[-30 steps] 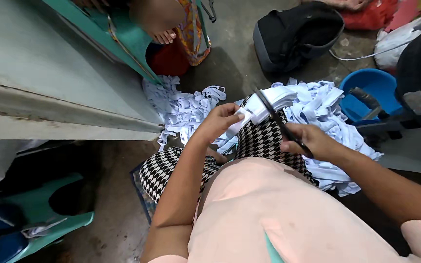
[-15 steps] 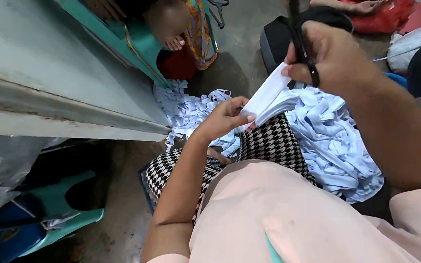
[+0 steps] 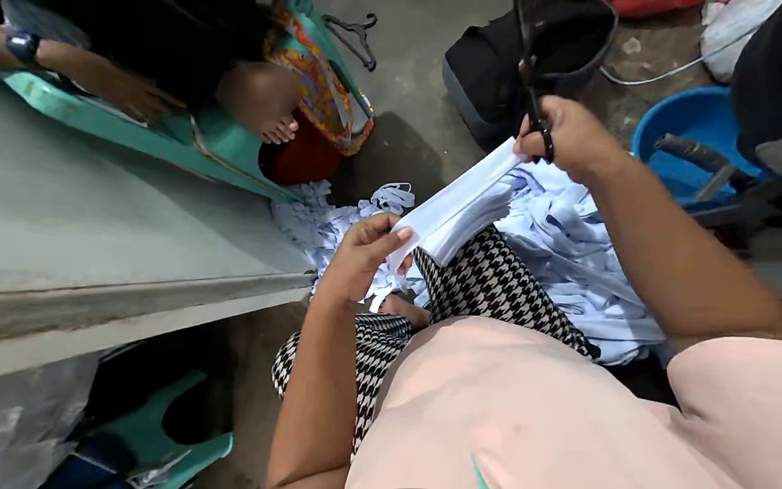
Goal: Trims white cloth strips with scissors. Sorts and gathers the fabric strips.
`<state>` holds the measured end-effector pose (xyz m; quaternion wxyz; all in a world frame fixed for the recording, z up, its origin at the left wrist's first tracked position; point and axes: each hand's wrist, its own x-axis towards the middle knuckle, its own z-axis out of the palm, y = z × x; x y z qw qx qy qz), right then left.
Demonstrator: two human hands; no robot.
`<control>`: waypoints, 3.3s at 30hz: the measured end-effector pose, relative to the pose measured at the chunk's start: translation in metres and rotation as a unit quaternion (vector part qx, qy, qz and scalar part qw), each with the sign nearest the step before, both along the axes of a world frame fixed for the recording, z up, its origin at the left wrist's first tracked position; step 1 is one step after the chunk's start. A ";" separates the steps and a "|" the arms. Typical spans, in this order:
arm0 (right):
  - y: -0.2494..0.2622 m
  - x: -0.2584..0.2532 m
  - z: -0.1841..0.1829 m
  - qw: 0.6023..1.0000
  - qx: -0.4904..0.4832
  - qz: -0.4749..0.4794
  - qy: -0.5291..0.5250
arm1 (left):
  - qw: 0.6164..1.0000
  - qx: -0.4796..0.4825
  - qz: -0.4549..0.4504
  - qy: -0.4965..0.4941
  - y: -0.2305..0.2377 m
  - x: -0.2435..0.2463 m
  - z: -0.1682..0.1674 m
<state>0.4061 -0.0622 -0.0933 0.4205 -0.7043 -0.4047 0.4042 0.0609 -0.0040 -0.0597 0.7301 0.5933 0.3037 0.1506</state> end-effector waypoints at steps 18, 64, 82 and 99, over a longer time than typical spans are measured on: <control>0.012 0.005 -0.058 0.987 -0.130 0.068 0.059 | 0.995 -0.065 0.042 0.069 -0.006 0.013 -0.005; -0.134 -0.129 0.007 0.931 -0.213 0.255 0.154 | 0.995 -0.028 0.009 0.094 -0.027 -0.008 -0.049; -0.079 -0.133 0.046 0.977 0.063 0.195 -0.055 | 0.996 0.012 -0.075 -0.045 -0.021 -0.006 0.001; -0.006 -0.018 0.025 0.997 0.062 -0.015 -0.043 | 0.997 0.007 0.013 0.072 -0.002 0.020 -0.003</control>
